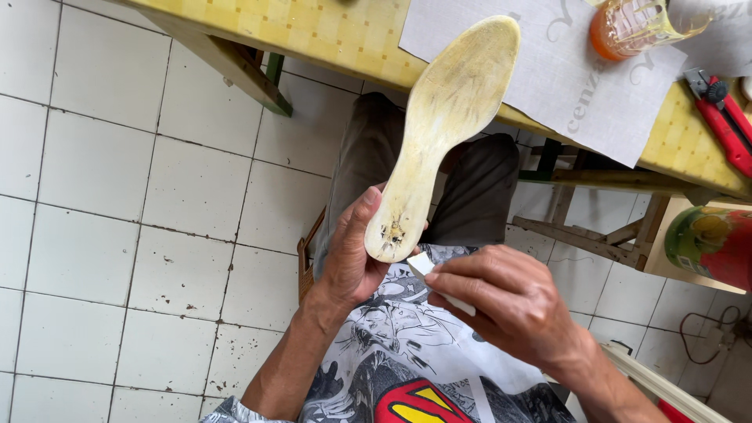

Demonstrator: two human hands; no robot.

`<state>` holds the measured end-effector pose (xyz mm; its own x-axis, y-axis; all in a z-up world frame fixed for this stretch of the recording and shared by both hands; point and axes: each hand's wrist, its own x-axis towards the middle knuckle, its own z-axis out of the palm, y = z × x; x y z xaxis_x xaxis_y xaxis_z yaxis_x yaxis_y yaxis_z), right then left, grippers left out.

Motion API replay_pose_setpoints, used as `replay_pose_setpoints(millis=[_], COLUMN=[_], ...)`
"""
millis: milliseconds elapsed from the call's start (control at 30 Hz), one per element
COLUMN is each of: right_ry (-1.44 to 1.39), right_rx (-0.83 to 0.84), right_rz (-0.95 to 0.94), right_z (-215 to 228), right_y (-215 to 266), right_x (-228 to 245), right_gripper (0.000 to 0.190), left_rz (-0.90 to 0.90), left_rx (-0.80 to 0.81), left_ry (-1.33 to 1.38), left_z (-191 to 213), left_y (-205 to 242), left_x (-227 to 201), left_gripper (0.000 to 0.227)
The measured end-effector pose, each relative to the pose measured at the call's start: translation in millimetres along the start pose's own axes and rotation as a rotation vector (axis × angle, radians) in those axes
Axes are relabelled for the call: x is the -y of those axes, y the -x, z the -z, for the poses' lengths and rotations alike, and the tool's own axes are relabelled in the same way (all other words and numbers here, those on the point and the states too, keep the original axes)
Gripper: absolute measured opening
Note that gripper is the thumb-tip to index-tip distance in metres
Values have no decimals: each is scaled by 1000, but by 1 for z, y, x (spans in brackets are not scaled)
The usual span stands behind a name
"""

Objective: The person applies a yellowish liquid to a white shoe insole using a small white sponge. They dip the sponge into a plastic cup containing the liquid and spread it across the insole surface. The person also uses a utility knife to trim a small piece of material and handles a plastic bottle.

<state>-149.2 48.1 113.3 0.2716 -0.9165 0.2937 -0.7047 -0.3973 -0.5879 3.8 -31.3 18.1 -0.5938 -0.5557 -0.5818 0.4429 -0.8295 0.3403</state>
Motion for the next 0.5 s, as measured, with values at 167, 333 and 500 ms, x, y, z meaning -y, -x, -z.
replay_pose_setpoints(millis=[167, 333, 500], right_ry=[20, -45, -29], right_rx=[-59, -116, -399], right_rz=[54, -3, -372], right_z=[-10, 12, 9], right_y=[2, 17, 56], right_x=[10, 11, -20], right_gripper=[15, 18, 29], left_rz=[-35, -52, -17], left_rx=[14, 40, -35], left_ry=[-39, -24, -17], left_z=[-3, 1, -1], left_y=[1, 0, 2], left_x=[0, -6, -19], left_gripper=[64, 69, 76])
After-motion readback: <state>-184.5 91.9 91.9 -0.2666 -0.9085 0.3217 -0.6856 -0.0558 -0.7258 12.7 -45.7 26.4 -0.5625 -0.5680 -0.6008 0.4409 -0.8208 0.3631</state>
